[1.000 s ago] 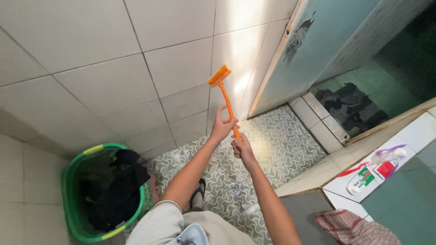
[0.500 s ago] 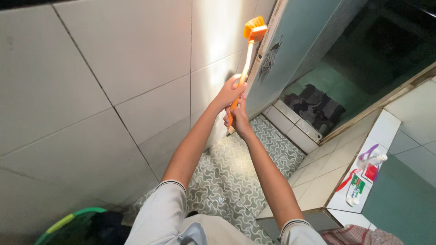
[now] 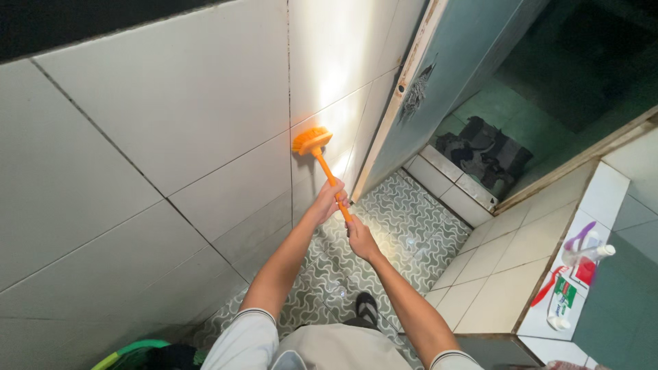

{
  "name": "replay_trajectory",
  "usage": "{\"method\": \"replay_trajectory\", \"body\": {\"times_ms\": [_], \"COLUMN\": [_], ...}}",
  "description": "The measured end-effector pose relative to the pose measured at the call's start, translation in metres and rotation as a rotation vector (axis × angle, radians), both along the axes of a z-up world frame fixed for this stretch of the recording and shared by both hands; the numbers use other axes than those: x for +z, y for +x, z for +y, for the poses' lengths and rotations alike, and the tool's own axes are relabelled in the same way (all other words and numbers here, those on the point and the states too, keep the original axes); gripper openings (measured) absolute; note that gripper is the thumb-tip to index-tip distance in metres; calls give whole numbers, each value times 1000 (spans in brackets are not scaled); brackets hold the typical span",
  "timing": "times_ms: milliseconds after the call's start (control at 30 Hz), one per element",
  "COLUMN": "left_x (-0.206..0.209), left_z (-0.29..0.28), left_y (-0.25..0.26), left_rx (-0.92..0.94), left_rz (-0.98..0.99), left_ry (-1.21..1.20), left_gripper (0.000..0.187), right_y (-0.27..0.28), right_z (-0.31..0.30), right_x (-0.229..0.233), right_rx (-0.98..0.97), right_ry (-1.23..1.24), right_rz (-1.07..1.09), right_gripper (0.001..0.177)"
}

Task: The person wipes a tiled wall with a cloth and then scrubs the tiles using a long-handled orange brush.

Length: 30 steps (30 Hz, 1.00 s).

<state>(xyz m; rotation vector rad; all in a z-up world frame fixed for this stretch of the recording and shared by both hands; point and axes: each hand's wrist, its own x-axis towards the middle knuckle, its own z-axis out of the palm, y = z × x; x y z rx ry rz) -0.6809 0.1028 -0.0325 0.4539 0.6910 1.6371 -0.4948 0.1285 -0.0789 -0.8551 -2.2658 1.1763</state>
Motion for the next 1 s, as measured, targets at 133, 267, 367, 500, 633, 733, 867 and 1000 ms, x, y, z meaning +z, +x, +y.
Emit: {"method": "replay_trajectory", "body": {"times_ms": [133, 267, 367, 500, 633, 733, 867, 1000], "left_x": [34, 111, 165, 176, 103, 40, 31, 109], "left_z": [44, 115, 152, 178, 185, 190, 200, 223], "left_y": [-16, -29, -30, -33, -11, 8, 18, 14], "left_rx": [13, 21, -5, -111, 8, 76, 147, 185], "left_rz": [99, 87, 19, 16, 57, -2, 29, 119], "left_ry": [46, 300, 399, 407, 152, 5, -8, 71], "left_gripper": [16, 12, 17, 34, 50, 48, 44, 46], "right_y": [-9, -21, -29, -24, -1, 21, 25, 14], "right_z": [36, 102, 145, 191, 211, 204, 220, 247], "right_x": [28, 102, 154, 146, 67, 22, 23, 72], "right_rx": [-44, 29, 86, 142, 143, 139, 145, 119], "right_ry": [53, 181, 29, -6, 286, 190, 215, 134], "right_rz": [77, 253, 262, 212, 127, 46, 26, 100], "right_gripper": [28, 29, 32, 39, 38, 35, 35, 39]}}
